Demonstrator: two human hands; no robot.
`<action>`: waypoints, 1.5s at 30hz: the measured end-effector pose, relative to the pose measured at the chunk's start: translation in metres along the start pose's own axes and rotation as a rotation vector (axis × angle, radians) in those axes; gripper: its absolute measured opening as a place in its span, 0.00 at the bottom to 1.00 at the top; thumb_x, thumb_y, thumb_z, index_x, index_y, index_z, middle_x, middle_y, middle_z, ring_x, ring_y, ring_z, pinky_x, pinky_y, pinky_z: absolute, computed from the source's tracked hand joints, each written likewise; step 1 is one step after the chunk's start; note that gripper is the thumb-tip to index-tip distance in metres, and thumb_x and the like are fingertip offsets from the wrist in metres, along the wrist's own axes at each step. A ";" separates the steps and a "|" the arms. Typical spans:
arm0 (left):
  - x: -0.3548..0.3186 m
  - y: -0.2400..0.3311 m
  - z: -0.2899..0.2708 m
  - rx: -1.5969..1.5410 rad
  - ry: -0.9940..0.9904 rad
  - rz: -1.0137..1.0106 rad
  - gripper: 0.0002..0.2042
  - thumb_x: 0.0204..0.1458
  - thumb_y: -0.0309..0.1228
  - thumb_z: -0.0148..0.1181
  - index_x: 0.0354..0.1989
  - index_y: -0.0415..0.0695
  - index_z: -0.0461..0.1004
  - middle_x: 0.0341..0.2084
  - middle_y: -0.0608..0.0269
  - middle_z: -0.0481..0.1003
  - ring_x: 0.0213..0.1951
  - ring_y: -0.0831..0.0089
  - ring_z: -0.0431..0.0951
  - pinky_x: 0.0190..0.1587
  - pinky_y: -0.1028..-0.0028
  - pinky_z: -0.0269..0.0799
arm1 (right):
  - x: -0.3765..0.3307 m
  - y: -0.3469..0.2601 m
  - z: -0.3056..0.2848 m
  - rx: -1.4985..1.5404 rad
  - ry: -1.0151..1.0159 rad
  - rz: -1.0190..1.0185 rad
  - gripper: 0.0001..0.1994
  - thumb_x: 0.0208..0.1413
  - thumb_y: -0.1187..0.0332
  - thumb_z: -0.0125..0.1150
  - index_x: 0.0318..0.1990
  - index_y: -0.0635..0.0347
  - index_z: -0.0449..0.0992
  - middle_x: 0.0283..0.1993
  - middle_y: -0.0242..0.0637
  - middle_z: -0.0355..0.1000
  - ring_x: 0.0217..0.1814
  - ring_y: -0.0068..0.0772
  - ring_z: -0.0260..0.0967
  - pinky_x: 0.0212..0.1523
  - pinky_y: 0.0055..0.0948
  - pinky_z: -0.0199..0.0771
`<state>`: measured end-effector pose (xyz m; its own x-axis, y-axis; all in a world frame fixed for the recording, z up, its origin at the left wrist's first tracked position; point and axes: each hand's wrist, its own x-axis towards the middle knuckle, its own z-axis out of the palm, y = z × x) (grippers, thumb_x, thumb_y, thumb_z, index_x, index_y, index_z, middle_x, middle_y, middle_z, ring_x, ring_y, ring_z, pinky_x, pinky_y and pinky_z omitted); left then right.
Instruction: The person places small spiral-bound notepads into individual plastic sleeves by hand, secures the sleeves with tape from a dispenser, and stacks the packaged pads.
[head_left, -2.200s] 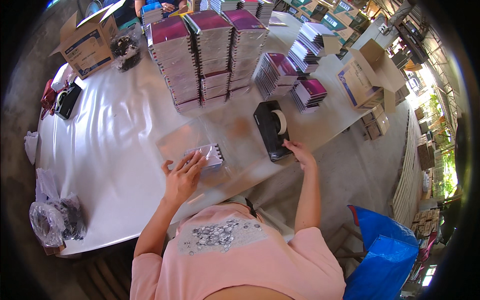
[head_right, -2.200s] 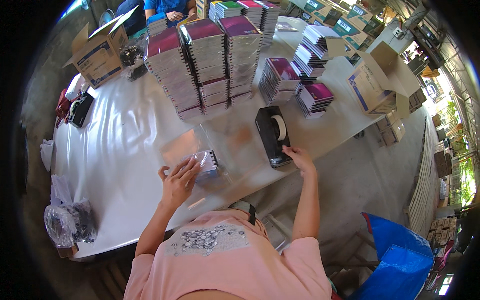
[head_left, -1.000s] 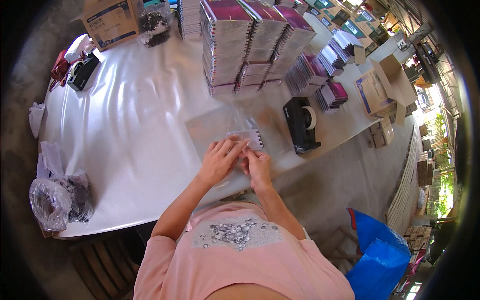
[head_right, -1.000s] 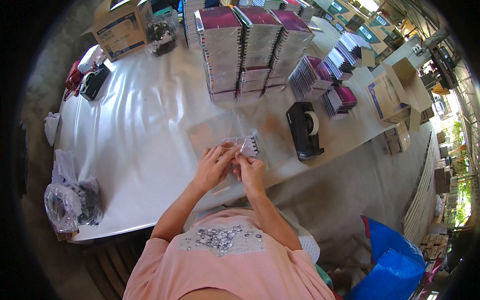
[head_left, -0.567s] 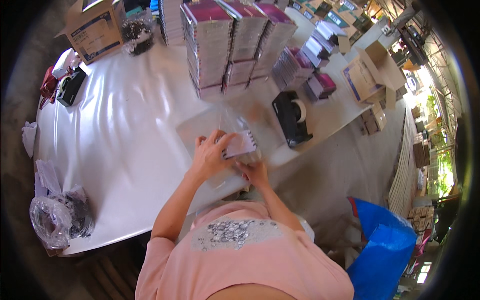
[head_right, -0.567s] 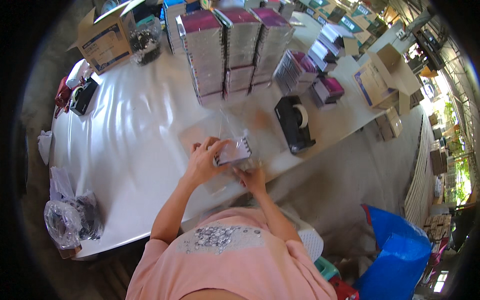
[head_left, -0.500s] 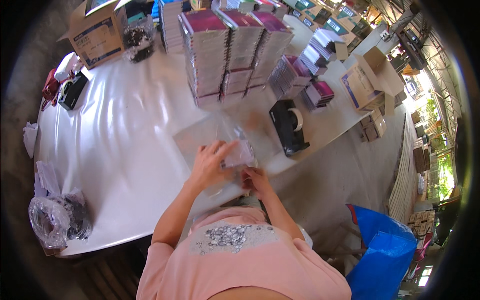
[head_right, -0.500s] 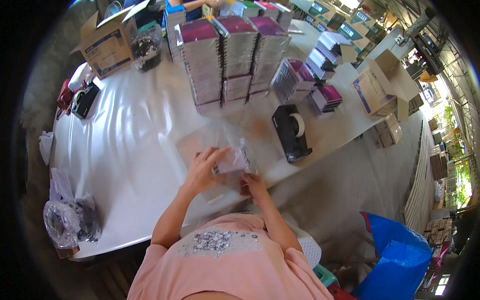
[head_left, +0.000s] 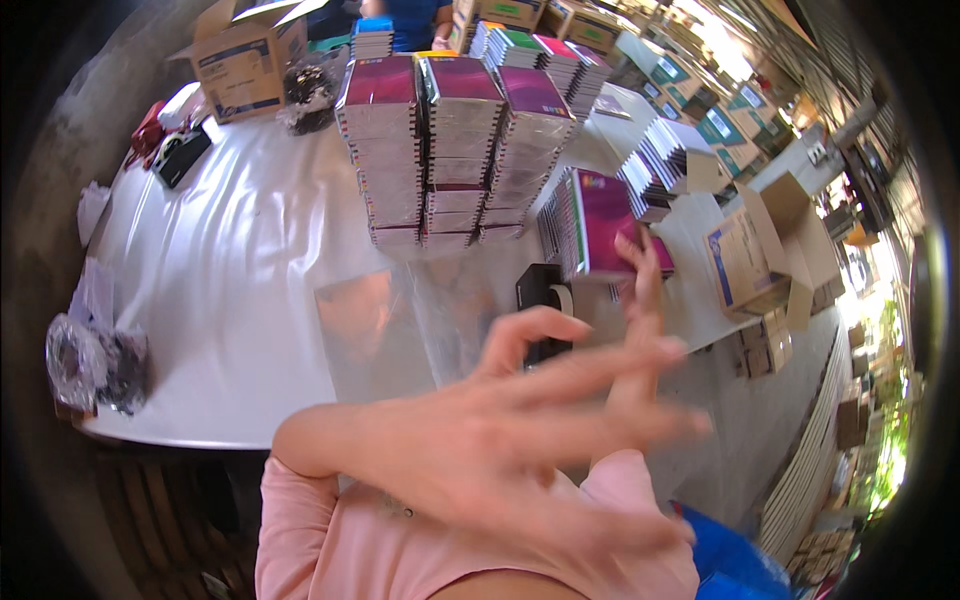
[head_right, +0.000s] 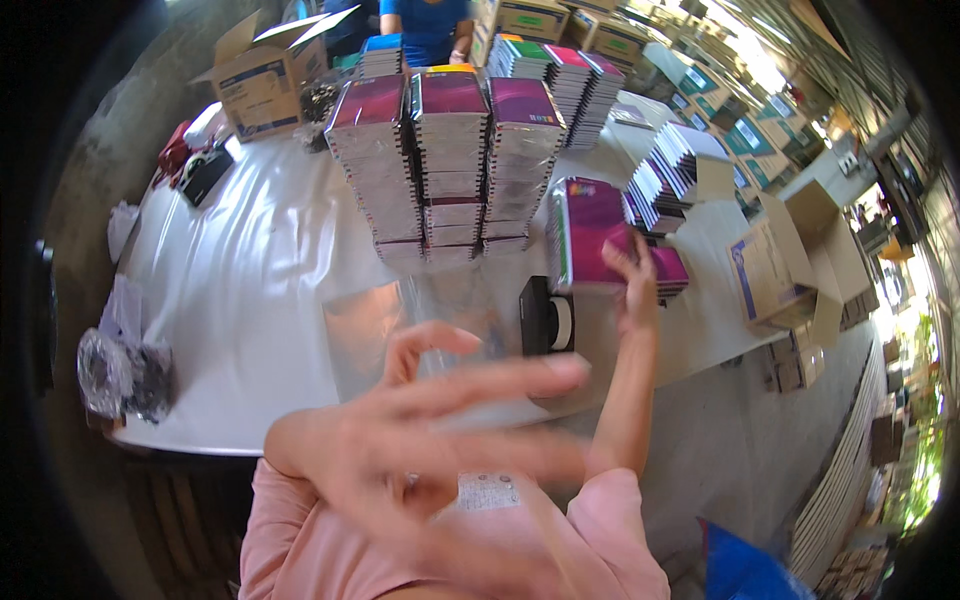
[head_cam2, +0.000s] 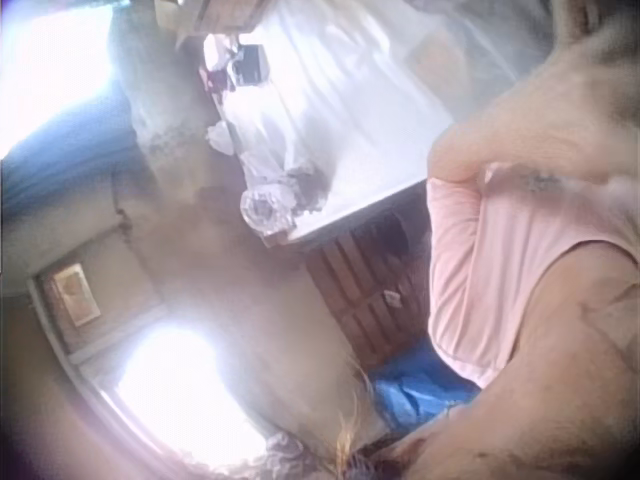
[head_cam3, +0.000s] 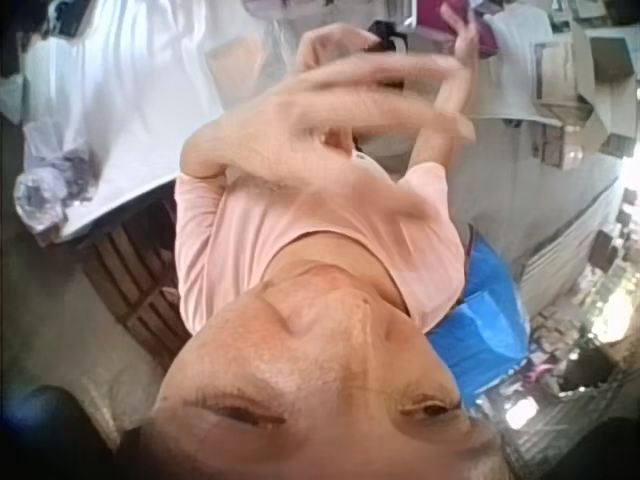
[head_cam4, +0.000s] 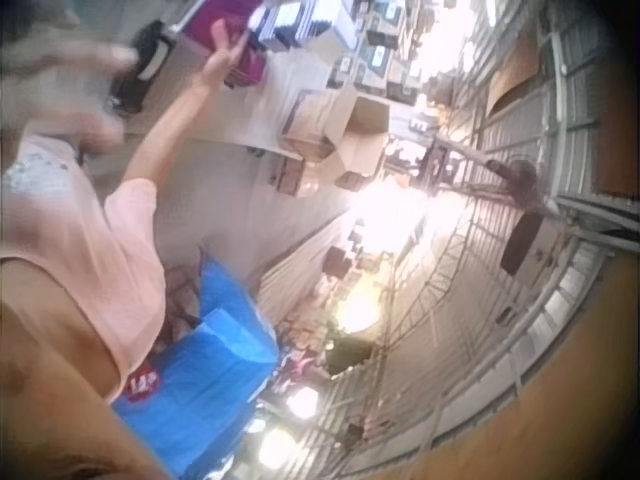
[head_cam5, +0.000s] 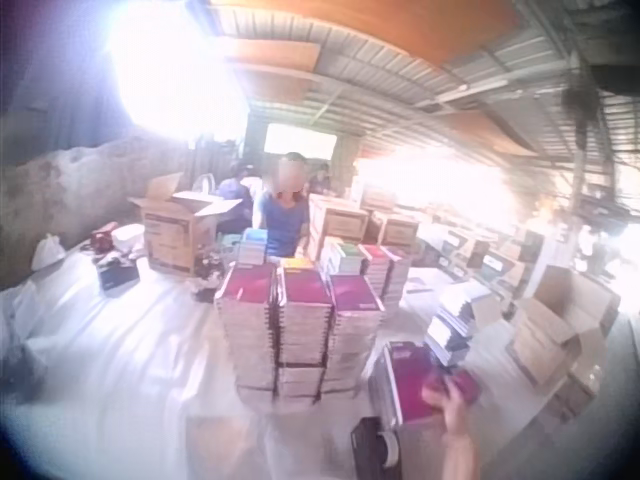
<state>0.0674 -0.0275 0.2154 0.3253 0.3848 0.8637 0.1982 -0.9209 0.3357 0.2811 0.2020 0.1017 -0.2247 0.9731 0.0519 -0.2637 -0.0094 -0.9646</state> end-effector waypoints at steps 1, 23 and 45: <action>0.013 0.005 0.004 0.077 0.057 0.013 0.22 0.44 0.12 0.47 0.36 0.61 0.75 0.40 0.61 0.75 0.48 0.54 0.73 0.43 0.63 0.56 | 0.030 -0.002 -0.008 -0.076 -0.029 -0.047 0.26 0.46 0.72 0.62 0.55 0.65 0.64 0.47 0.37 0.69 0.49 0.29 0.66 0.52 0.26 0.63; -0.029 -0.154 0.115 -0.062 0.046 -0.875 0.17 0.45 0.17 0.50 0.44 0.44 0.75 0.35 0.57 0.76 0.37 0.62 0.76 0.38 0.72 0.70 | 0.056 0.061 -0.184 -1.142 0.397 -0.568 0.40 0.37 0.65 0.69 0.61 0.52 0.56 0.65 0.46 0.49 0.68 0.48 0.43 0.63 0.50 0.46; -0.002 -0.374 0.327 -0.656 0.559 -1.826 0.23 0.34 0.43 0.70 0.33 0.36 0.75 0.30 0.55 0.75 0.31 0.66 0.76 0.32 0.68 0.72 | 0.058 0.148 -0.191 -1.463 0.427 -0.504 0.47 0.31 0.54 0.70 0.63 0.51 0.53 0.63 0.33 0.55 0.67 0.35 0.50 0.59 0.60 0.31</action>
<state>0.2946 0.3359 -0.0345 -0.1205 0.7712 -0.6251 -0.4436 0.5215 0.7288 0.4087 0.3012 -0.0871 -0.0649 0.8008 0.5954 0.9113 0.2907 -0.2917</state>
